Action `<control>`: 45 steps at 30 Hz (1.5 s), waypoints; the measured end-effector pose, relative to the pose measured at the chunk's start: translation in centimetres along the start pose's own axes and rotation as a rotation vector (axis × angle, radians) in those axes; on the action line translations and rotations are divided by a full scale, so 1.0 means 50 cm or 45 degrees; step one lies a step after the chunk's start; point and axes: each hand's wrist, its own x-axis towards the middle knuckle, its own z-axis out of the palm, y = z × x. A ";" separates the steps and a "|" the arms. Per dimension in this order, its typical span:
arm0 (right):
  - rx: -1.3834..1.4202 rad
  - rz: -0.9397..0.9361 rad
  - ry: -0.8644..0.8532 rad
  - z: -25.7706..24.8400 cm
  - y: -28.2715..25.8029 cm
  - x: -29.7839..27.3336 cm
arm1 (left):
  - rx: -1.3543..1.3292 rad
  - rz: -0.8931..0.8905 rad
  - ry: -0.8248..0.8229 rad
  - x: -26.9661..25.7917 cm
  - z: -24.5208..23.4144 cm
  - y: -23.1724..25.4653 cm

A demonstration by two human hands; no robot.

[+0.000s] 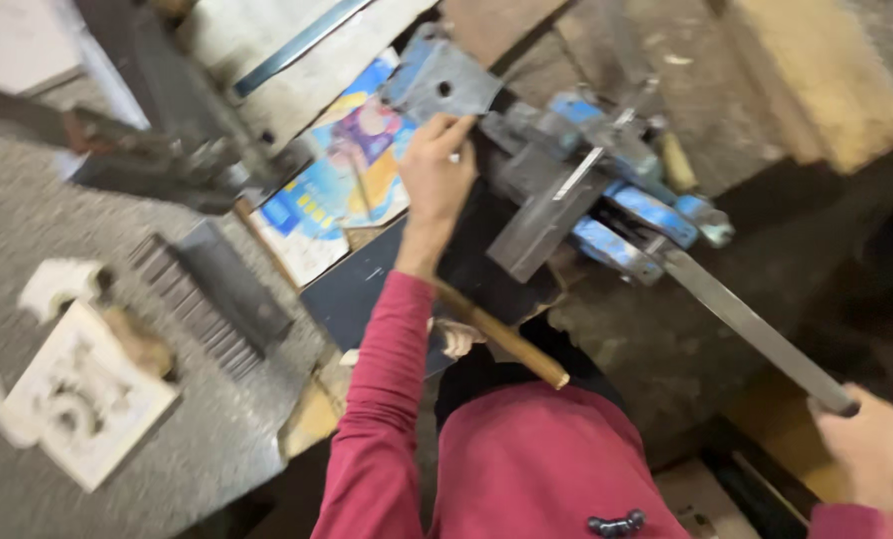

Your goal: The person uses a bandsaw to cut a curved wooden piece, repeatedly checking the fit against a dark template. They then use a metal file to smooth the edges of the wood, frequently comparing the shape to the template to ensure accuracy.

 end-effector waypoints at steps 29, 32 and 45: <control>-0.028 -0.089 0.072 -0.021 -0.030 0.044 | 0.167 0.358 0.105 0.053 0.004 -0.038; -0.033 -0.112 0.044 -0.014 -0.038 0.036 | 0.172 0.391 0.099 0.027 -0.010 -0.066; -0.134 -0.293 0.180 0.014 0.003 0.007 | -0.047 0.429 0.090 0.036 0.024 -0.018</control>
